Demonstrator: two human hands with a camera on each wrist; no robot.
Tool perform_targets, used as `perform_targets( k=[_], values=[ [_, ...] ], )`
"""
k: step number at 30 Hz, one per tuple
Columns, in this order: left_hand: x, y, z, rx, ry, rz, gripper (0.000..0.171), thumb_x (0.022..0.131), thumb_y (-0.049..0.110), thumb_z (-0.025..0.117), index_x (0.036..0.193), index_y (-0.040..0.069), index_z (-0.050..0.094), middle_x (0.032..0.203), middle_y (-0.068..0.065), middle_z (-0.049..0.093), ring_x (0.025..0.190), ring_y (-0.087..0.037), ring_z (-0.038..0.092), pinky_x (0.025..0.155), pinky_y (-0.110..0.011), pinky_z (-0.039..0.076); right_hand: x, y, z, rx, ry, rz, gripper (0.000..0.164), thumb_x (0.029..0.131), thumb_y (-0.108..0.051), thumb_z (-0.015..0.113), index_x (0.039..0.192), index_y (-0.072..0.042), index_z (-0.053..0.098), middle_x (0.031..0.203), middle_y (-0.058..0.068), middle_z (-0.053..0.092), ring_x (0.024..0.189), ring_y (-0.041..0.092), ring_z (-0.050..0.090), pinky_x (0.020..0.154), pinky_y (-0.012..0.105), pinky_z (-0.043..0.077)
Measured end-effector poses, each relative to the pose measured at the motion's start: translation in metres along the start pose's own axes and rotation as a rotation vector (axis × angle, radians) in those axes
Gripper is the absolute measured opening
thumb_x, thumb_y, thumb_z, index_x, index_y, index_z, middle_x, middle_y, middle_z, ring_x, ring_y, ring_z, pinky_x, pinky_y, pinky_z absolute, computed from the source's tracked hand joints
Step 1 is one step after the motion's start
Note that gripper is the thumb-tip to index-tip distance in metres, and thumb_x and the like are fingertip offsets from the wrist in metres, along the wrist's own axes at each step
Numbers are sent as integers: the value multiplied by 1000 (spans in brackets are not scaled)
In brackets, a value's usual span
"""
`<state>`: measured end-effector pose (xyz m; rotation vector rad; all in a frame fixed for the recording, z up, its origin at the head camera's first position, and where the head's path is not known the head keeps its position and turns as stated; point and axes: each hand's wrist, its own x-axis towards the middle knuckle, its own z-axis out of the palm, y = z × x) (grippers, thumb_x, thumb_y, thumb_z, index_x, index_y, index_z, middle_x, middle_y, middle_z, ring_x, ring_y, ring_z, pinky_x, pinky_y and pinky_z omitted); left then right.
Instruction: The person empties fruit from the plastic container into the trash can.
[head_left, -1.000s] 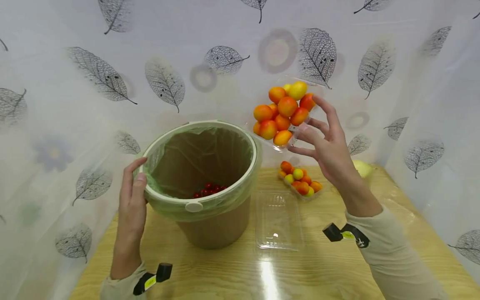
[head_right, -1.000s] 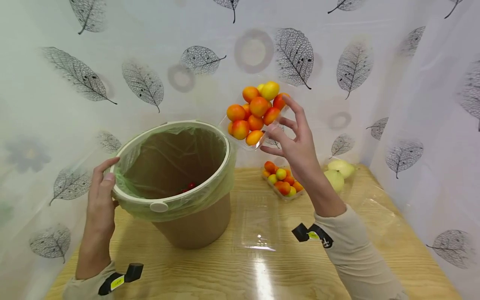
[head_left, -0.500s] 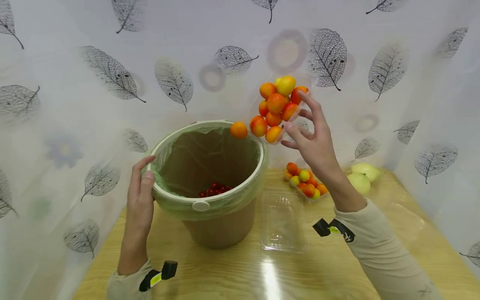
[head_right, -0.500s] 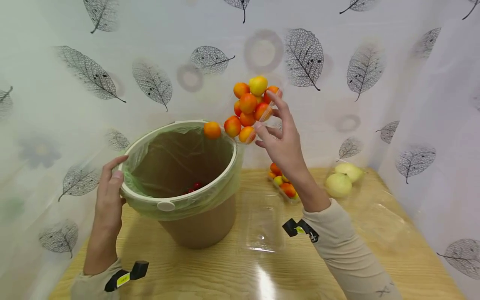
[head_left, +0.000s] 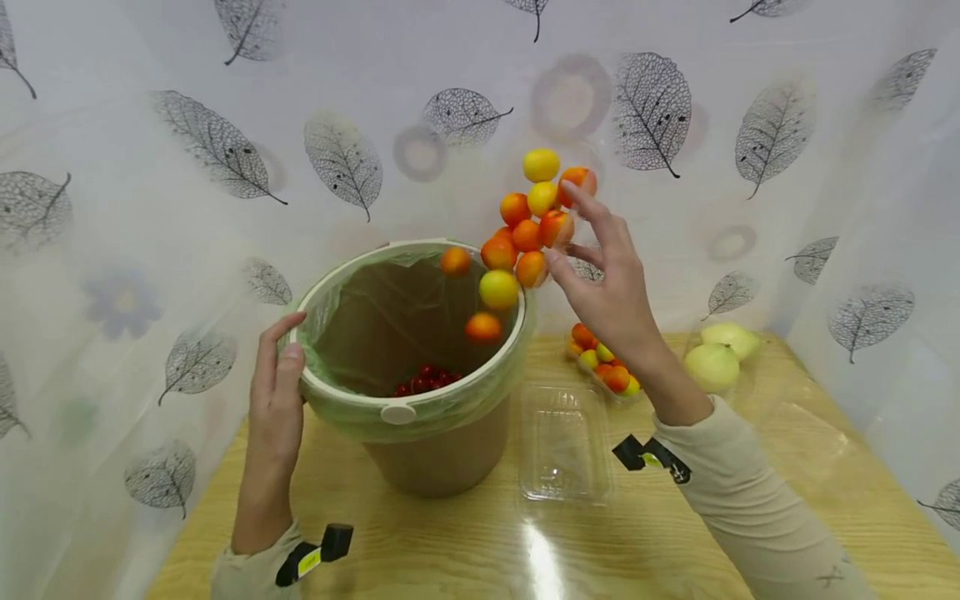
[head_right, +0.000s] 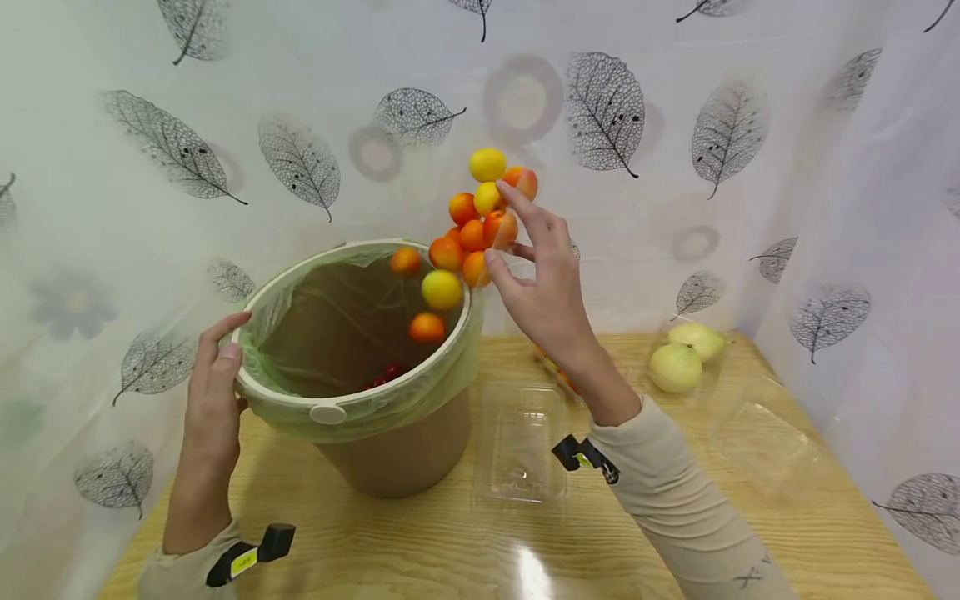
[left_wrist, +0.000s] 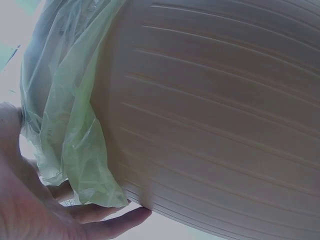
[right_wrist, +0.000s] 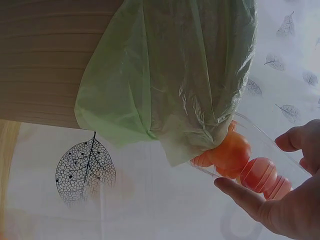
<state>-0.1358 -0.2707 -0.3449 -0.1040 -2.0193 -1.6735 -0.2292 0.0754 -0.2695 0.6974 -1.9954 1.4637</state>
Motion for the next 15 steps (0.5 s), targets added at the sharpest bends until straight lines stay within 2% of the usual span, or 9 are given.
perform_targets(
  k=[4, 7, 10, 15],
  values=[
    [1, 1, 0, -6, -2, -2, 43, 111, 28, 35, 152, 19, 47, 149, -4, 44, 121, -32, 53, 87, -20, 49, 0, -1, 1, -19, -7, -24, 64, 95, -4, 69, 152, -23, 51, 144, 7, 48, 134, 19, 45, 96, 39, 54],
    [0, 1, 0, -7, 0, -6, 43, 111, 28, 35, 152, 19, 47, 148, -5, 44, 118, -32, 54, 86, -20, 50, 0, 1, 2, -35, -23, -15, 63, 96, -9, 69, 152, -31, 51, 143, 3, 47, 125, 18, 56, 82, 33, 59],
    [0, 1, 0, -10, 0, -6, 43, 111, 29, 35, 151, 19, 47, 148, -4, 44, 118, -32, 54, 85, -19, 50, 0, -1, 3, -51, -41, 5, 61, 98, -14, 68, 152, -36, 50, 143, 3, 45, 114, 24, 64, 71, 35, 61],
    [1, 0, 0, -14, -2, -2, 43, 111, 28, 35, 151, 19, 47, 148, -5, 45, 117, -32, 55, 86, -19, 50, -1, -1, 6, -80, -47, -6, 61, 98, -14, 68, 152, -35, 50, 142, 7, 43, 114, 29, 65, 72, 40, 61]
  ],
)
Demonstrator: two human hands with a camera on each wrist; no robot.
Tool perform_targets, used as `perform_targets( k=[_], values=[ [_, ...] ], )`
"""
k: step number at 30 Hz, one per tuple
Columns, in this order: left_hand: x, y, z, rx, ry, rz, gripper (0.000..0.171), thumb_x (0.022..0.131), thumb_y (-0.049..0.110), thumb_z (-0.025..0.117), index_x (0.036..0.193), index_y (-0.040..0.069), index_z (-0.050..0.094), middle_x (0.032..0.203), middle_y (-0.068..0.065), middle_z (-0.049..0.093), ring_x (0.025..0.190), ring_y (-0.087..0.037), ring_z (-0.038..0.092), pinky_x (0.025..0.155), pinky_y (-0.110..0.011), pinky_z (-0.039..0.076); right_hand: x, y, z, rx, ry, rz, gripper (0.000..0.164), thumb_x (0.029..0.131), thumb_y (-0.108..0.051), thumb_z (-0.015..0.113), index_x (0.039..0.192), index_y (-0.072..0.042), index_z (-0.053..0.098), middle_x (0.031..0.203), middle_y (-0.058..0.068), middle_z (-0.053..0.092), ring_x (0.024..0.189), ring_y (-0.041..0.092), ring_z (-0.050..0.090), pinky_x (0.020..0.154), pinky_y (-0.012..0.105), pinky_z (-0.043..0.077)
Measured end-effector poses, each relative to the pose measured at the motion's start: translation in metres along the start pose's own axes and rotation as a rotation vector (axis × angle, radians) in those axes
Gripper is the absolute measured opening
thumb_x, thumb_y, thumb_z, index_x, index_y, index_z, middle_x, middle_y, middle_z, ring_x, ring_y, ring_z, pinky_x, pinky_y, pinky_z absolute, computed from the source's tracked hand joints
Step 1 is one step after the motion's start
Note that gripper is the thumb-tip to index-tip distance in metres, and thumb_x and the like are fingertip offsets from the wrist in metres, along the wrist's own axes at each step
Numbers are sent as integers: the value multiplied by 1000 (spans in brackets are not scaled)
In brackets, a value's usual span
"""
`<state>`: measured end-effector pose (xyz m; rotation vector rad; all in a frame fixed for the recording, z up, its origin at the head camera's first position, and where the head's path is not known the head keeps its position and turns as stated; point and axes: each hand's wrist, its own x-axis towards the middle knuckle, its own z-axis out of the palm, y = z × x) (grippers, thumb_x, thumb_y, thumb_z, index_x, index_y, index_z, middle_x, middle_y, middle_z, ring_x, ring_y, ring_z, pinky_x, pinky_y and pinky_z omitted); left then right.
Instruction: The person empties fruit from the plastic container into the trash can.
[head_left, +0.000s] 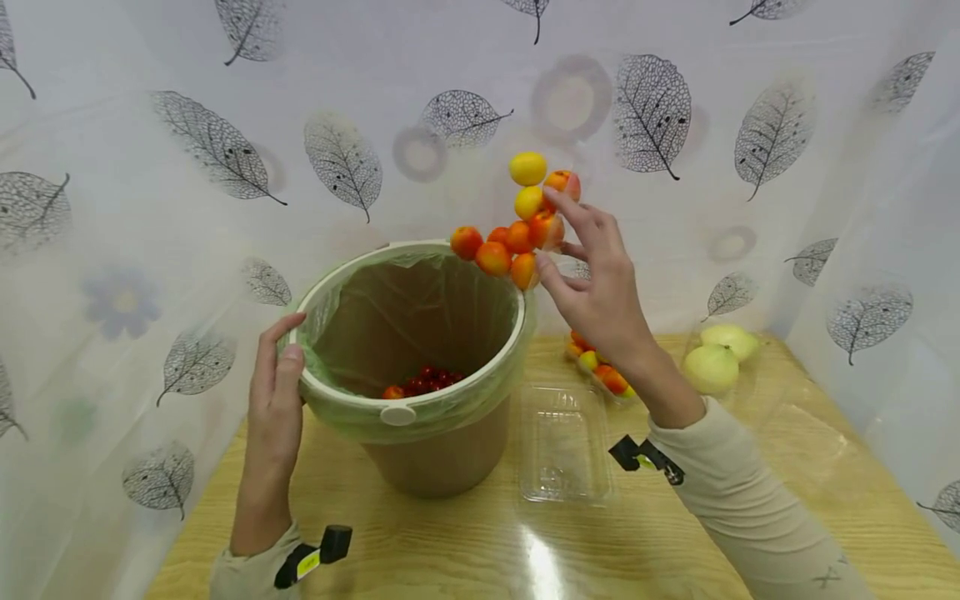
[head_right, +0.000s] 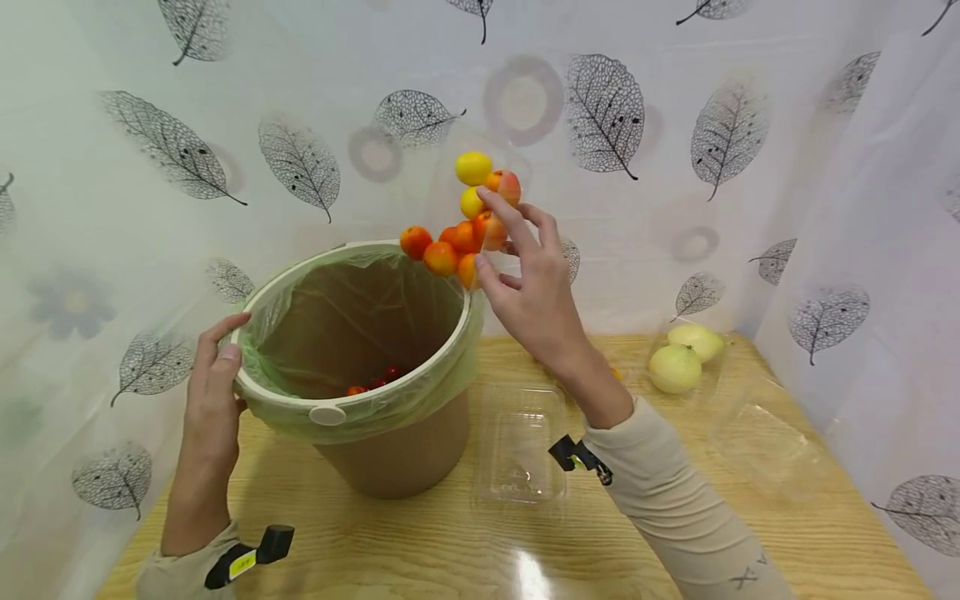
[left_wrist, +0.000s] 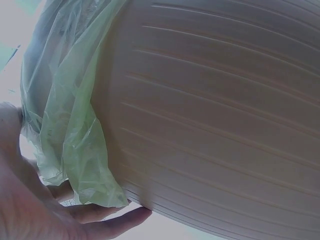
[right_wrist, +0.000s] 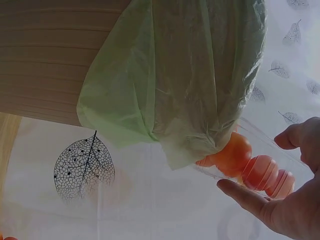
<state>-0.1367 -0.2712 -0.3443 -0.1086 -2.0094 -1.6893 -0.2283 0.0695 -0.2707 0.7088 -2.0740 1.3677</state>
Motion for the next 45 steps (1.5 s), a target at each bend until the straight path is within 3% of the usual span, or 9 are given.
perform_targets(
  k=[10, 17, 27, 45],
  values=[
    [-1, 0, 0, 17, -4, -2, 43, 111, 29, 35, 152, 20, 47, 148, -4, 45, 118, -32, 55, 85, -19, 51, 0, -2, 6, -31, -4, -50, 62, 97, -9, 68, 151, -33, 51, 146, 8, 41, 116, 30, 64, 76, 44, 60],
    [0, 0, 0, -3, -7, 4, 43, 111, 28, 36, 151, 18, 47, 148, -4, 45, 118, -31, 54, 86, -19, 50, -1, -3, 7, -46, -19, -40, 62, 98, -12, 68, 152, -37, 50, 146, 7, 39, 118, 27, 63, 78, 42, 60],
    [0, 0, 0, 12, -13, 1, 44, 111, 28, 35, 152, 19, 46, 152, -2, 42, 125, -32, 51, 89, -18, 49, -2, -4, 11, -87, -24, -128, 57, 99, -12, 67, 150, -32, 53, 149, 8, 38, 119, 22, 58, 77, 43, 60],
    [1, 1, -1, -2, -23, 10, 44, 111, 28, 35, 152, 18, 46, 153, -2, 41, 127, -34, 50, 90, -19, 49, -2, -10, 14, -135, -76, -170, 60, 98, -10, 68, 152, -32, 51, 158, 7, 33, 134, 25, 50, 85, 46, 58]
  ],
)
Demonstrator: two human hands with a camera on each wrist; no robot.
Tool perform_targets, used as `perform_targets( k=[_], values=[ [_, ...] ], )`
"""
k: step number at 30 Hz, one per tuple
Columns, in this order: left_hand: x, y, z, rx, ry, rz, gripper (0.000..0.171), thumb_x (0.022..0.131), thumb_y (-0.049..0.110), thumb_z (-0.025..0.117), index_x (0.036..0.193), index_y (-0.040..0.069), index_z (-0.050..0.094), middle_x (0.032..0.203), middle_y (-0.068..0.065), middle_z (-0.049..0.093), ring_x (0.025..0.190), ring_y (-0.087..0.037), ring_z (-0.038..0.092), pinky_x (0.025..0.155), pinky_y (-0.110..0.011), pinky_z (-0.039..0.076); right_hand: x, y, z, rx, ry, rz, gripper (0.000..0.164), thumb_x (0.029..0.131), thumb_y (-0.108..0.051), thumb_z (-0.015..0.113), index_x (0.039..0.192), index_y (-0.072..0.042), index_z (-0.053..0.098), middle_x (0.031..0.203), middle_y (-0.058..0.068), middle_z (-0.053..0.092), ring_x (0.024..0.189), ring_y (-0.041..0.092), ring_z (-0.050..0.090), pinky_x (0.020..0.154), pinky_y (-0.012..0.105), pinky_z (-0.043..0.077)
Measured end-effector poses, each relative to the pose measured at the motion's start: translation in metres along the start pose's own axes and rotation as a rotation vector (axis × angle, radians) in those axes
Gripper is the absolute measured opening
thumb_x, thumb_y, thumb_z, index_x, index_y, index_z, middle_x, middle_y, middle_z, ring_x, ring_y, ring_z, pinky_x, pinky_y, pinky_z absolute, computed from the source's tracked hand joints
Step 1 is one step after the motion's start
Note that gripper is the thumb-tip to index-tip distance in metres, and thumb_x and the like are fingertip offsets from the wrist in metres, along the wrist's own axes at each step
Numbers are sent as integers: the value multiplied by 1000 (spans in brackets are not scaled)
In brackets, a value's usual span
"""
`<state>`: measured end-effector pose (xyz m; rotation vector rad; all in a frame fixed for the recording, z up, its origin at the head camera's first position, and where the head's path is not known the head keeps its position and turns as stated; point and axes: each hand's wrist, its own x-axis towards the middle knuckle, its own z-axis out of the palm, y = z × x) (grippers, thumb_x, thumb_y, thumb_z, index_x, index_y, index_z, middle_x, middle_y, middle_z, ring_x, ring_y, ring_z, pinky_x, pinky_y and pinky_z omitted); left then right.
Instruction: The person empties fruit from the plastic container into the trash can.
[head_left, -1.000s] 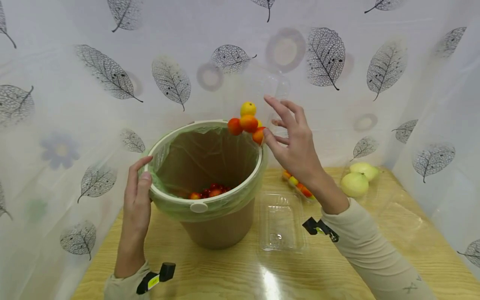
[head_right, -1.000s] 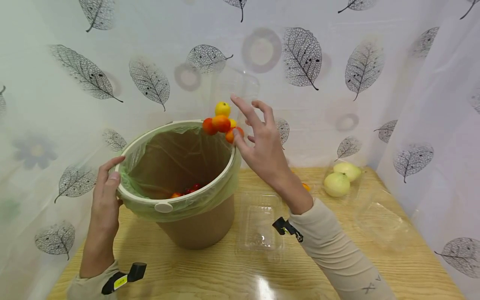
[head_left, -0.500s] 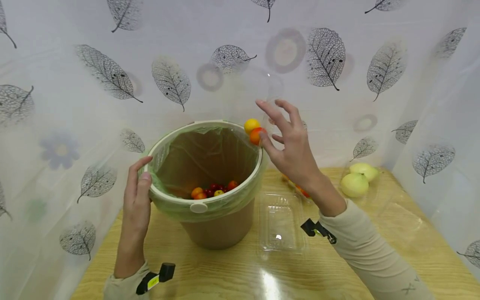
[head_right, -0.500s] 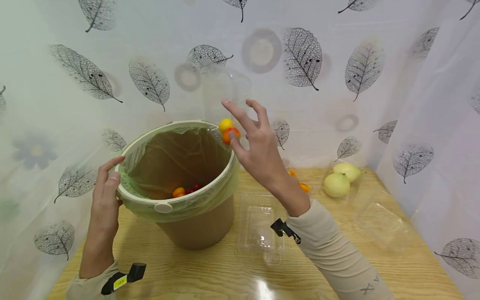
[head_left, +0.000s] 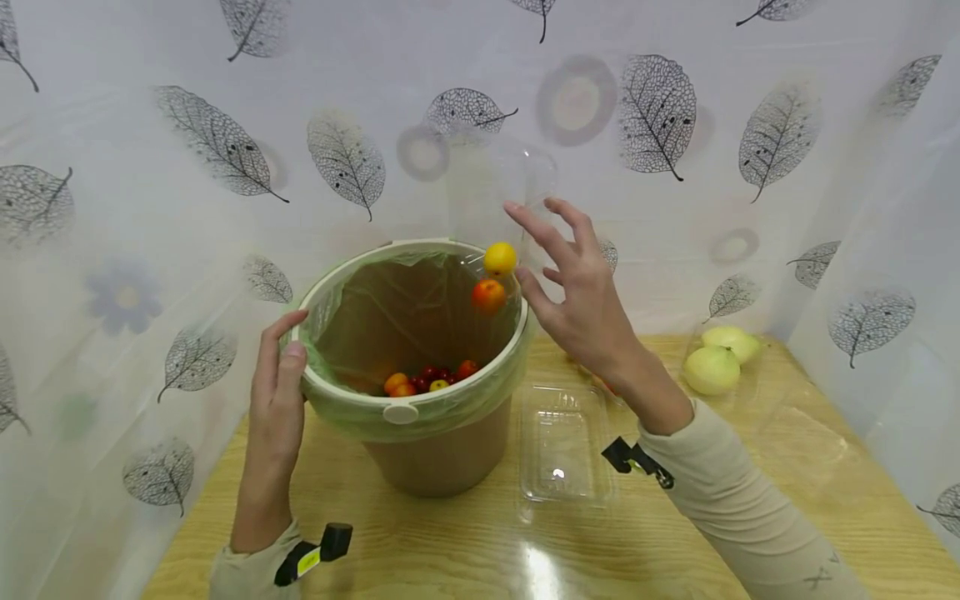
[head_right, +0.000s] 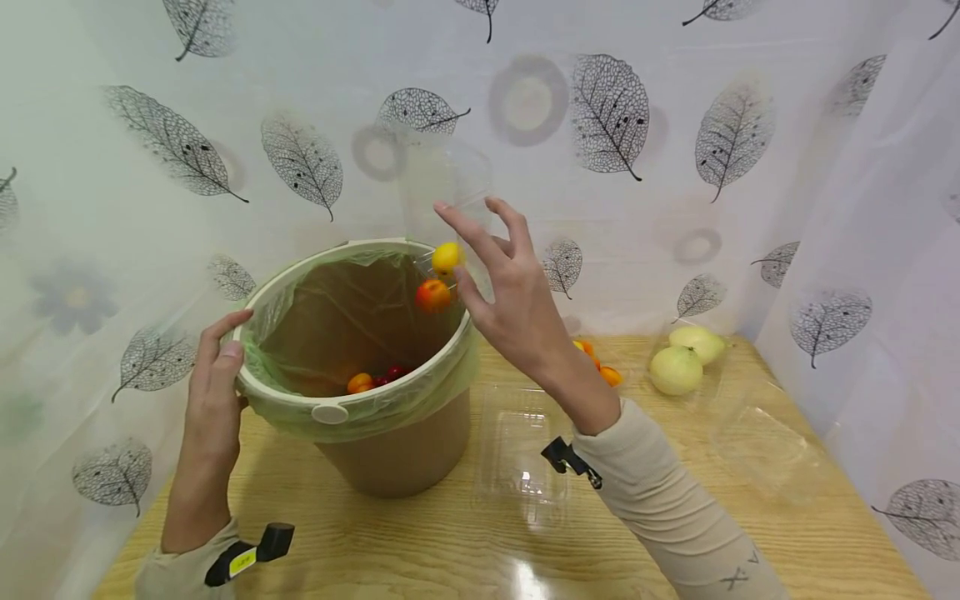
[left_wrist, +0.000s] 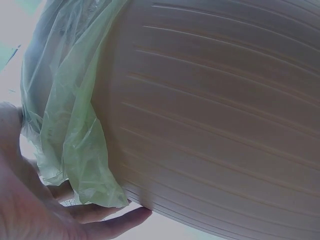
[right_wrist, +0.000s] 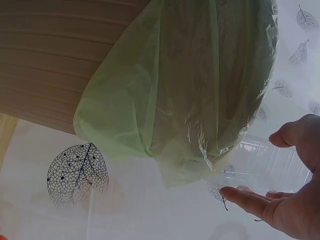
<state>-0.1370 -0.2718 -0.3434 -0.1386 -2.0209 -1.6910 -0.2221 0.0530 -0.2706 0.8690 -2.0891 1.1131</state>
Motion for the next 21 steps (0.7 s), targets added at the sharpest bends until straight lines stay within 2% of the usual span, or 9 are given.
perform_targets(
  k=[5, 8, 13, 17, 21],
  values=[
    [0, 0, -1, 6, -3, 4, 44, 111, 28, 35, 153, 18, 45, 154, -2, 40, 128, -33, 50, 91, -19, 48, 0, -1, -1, 6, 3, 7, 60, 98, -10, 68, 151, -32, 51, 158, 8, 33, 128, 26, 55, 85, 45, 59],
    [1, 0, -1, 11, -4, 3, 44, 111, 28, 34, 152, 18, 45, 154, -1, 40, 130, -33, 49, 92, -19, 48, 0, 0, 0, -15, 12, -32, 61, 97, -7, 69, 151, -30, 53, 158, 9, 33, 126, 30, 57, 85, 45, 59],
    [1, -1, 0, 32, -1, 5, 44, 111, 28, 34, 153, 19, 45, 154, 0, 40, 129, -30, 50, 93, -19, 47, 1, 1, 1, -46, 14, -91, 59, 97, -6, 69, 150, -27, 54, 159, 9, 34, 132, 32, 52, 85, 46, 58],
    [2, -2, 0, 21, -4, 7, 44, 111, 28, 34, 153, 18, 45, 154, -1, 40, 128, -32, 50, 91, -19, 49, 1, 1, 2, -50, 12, -100, 57, 98, -8, 68, 150, -26, 54, 159, 8, 34, 138, 28, 46, 86, 47, 58],
    [1, -2, -1, 28, 1, 8, 44, 111, 28, 34, 153, 19, 45, 154, -1, 40, 128, -32, 50, 91, -19, 49, 0, -1, 0, -39, 16, -76, 58, 98, -8, 68, 150, -27, 54, 159, 7, 33, 132, 30, 52, 86, 48, 58]
  ],
)
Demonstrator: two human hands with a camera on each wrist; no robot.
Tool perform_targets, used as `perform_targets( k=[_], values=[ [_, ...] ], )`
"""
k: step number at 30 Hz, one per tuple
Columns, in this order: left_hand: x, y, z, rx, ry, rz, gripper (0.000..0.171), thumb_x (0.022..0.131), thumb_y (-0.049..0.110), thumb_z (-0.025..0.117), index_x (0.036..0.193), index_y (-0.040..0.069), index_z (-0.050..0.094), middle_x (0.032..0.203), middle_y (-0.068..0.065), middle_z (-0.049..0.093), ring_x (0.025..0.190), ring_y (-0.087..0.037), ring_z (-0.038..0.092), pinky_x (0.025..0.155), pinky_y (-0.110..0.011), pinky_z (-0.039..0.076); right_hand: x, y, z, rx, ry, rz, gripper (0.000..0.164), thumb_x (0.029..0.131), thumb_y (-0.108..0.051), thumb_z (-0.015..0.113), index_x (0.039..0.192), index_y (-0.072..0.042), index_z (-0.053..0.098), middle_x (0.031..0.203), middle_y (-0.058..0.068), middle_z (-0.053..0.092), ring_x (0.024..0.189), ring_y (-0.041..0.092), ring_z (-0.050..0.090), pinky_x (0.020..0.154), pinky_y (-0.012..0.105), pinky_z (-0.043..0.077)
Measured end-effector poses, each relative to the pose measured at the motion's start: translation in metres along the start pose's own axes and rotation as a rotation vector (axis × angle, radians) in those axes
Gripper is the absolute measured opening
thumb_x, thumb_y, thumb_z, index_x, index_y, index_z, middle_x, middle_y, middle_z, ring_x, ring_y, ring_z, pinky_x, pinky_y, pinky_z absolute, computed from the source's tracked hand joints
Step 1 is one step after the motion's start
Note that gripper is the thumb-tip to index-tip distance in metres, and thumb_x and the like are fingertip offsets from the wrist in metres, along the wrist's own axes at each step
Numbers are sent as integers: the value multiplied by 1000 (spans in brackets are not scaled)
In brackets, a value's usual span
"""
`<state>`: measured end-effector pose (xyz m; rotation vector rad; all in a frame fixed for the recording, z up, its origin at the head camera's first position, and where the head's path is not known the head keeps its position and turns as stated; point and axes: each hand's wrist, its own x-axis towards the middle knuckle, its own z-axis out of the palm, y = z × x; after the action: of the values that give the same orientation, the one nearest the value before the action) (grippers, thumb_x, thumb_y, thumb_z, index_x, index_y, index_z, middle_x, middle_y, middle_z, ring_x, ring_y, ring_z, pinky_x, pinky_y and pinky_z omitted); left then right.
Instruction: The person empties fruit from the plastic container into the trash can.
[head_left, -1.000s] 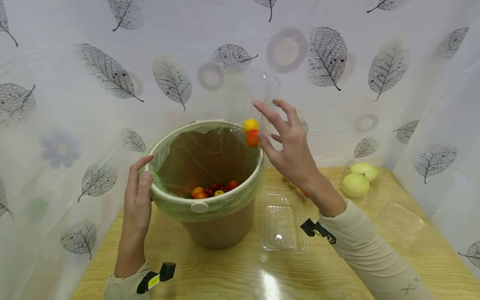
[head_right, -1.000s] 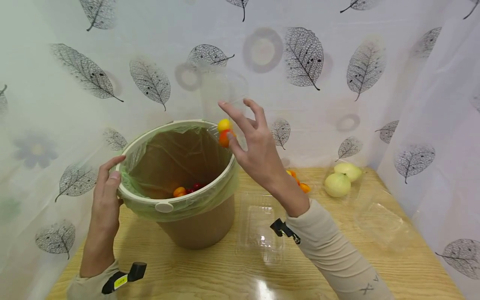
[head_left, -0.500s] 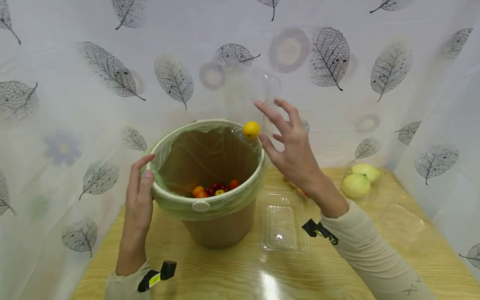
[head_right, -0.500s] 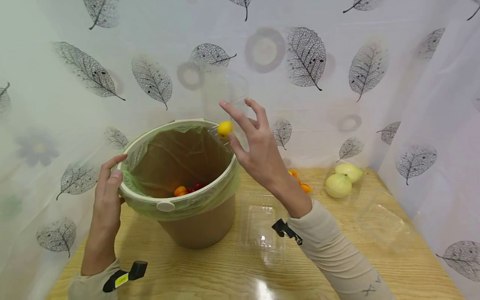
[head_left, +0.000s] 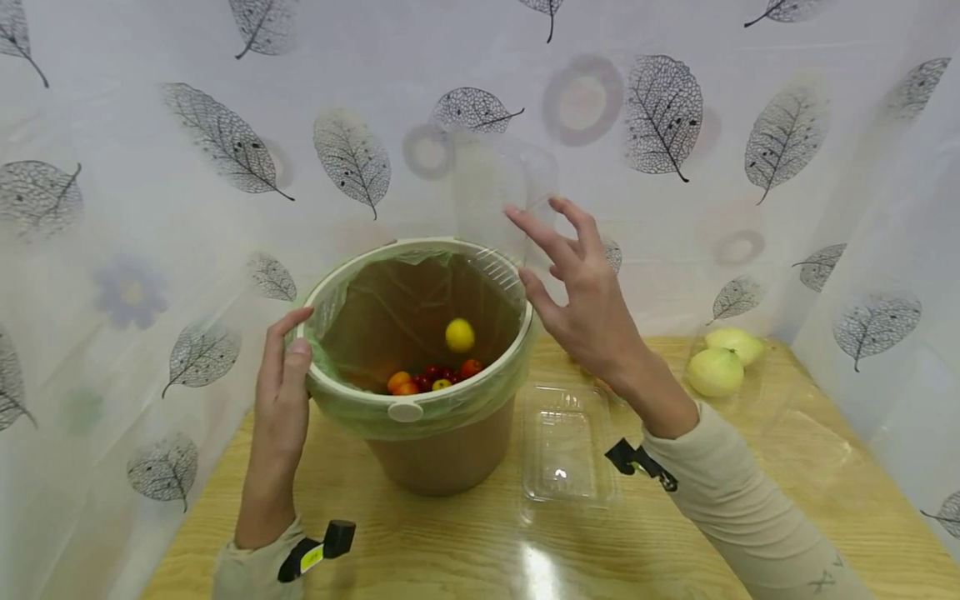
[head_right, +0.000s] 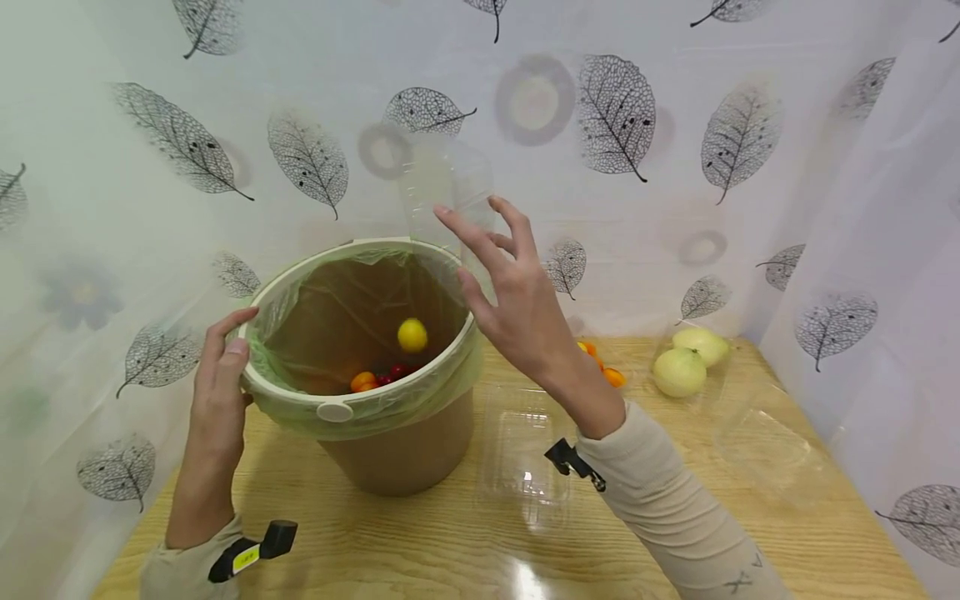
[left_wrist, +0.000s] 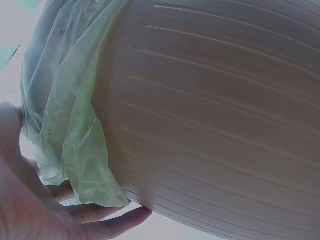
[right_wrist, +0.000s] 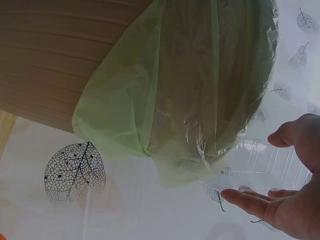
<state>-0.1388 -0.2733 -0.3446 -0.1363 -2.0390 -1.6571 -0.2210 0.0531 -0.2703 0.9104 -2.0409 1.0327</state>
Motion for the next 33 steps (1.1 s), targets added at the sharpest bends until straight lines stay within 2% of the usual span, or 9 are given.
perform_targets(
  k=[5, 11, 16, 20, 23, 27, 33],
  values=[
    [0, 0, 0, -6, 2, 2, 44, 111, 27, 34, 153, 18, 45, 155, 0, 39, 129, -32, 50, 91, -19, 48, -2, -4, -10, 105, 13, 65, 61, 97, -3, 68, 152, -25, 51, 156, 4, 36, 124, 27, 58, 84, 46, 59],
    [-1, 1, 1, 34, 12, 8, 44, 111, 29, 34, 153, 19, 45, 154, 1, 41, 127, -30, 51, 92, -19, 48, -6, -11, -39, 219, 37, 136, 67, 96, 4, 65, 155, -21, 45, 156, -3, 40, 122, 26, 62, 86, 33, 58],
    [-2, 1, 1, 50, 20, 2, 44, 111, 30, 33, 153, 20, 45, 153, 1, 42, 126, -31, 52, 92, -20, 48, -21, -11, -67, 268, 66, 219, 72, 97, 6, 63, 159, -19, 38, 159, 3, 39, 122, 25, 63, 87, 26, 56],
    [-1, 2, 1, 51, 19, -2, 44, 111, 30, 33, 153, 21, 46, 153, 1, 42, 125, -30, 52, 91, -20, 48, -43, -3, -85, 365, 90, 275, 72, 97, 8, 60, 160, -19, 36, 160, 12, 37, 122, 22, 62, 88, 21, 54],
    [0, 2, 1, 41, 23, -8, 44, 111, 30, 34, 152, 20, 46, 151, -2, 44, 120, -31, 54, 88, -19, 50, -64, 6, -96, 421, 93, 284, 74, 97, 10, 58, 161, -18, 34, 159, 16, 36, 122, 20, 63, 87, 20, 54],
    [0, 2, 1, 19, 37, -19, 44, 111, 28, 34, 151, 20, 47, 148, -5, 46, 115, -33, 55, 83, -18, 51, -94, 19, -108, 439, 81, 297, 77, 97, 15, 54, 162, -15, 30, 159, 17, 36, 121, 18, 63, 85, 19, 54],
    [0, 4, 2, -3, 29, -22, 43, 110, 27, 35, 151, 19, 48, 147, -5, 46, 115, -34, 54, 85, -19, 50, -144, 37, -127, 411, 46, 382, 76, 98, 17, 48, 164, -13, 24, 158, 15, 38, 119, 12, 64, 81, 21, 56]
  ],
)
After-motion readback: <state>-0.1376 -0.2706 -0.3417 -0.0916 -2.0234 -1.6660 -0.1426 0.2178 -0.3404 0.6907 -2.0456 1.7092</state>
